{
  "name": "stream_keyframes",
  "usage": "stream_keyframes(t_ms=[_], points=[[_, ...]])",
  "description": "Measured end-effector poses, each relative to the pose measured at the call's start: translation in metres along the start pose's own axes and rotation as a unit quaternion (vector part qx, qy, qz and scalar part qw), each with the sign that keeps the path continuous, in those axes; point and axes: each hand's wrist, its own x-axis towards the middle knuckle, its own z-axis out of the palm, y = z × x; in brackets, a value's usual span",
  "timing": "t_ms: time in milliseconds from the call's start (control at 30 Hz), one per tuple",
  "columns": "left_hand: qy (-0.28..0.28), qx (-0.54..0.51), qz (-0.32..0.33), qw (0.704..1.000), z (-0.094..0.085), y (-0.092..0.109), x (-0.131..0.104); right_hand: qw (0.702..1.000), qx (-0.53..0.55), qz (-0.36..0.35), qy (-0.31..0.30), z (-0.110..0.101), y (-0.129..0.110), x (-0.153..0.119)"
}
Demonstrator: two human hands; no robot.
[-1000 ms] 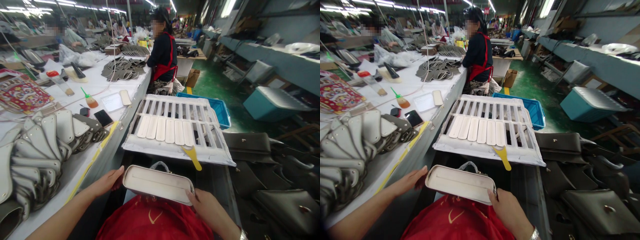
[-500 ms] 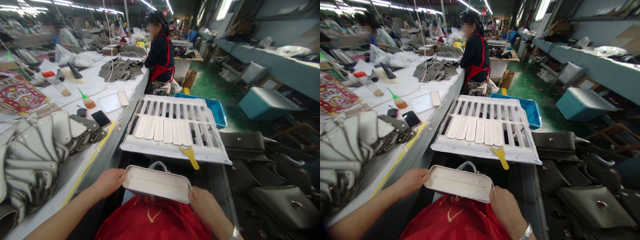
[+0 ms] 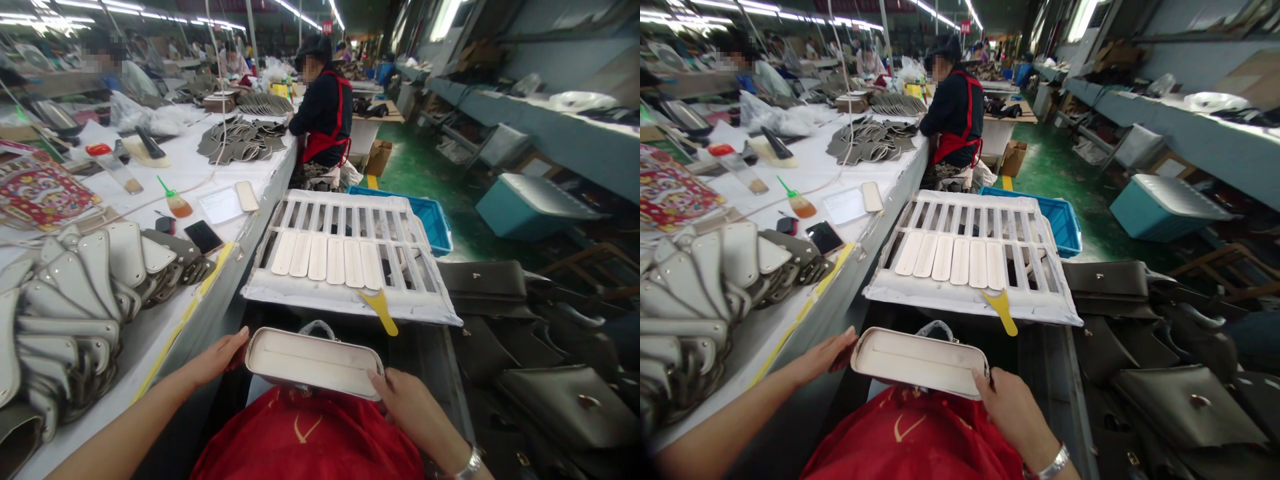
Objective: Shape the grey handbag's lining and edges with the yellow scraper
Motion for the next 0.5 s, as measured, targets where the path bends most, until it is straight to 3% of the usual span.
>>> stream_keyframes(t_ms=[100,167,367,500], points=[[0.008,0.182,0.021,0.983,-0.003,0.011,0.002,0.996,-0.081,-0.003,0.033,0.0,-0.003,-0.002],[0.016,0.249,0.015,0.968,-0.005,0.018,0.003,0.994,-0.103,-0.001,0.033,0.001,-0.005,-0.002],[0.032,0.336,-0.015,0.941,-0.003,0.033,0.004,0.991,-0.125,-0.044,0.017,0.001,-0.003,0.005],[0.011,0.32,0.008,0.947,0.004,0.023,0.0,0.997,-0.062,-0.043,0.025,-0.002,0.003,-0.001]])
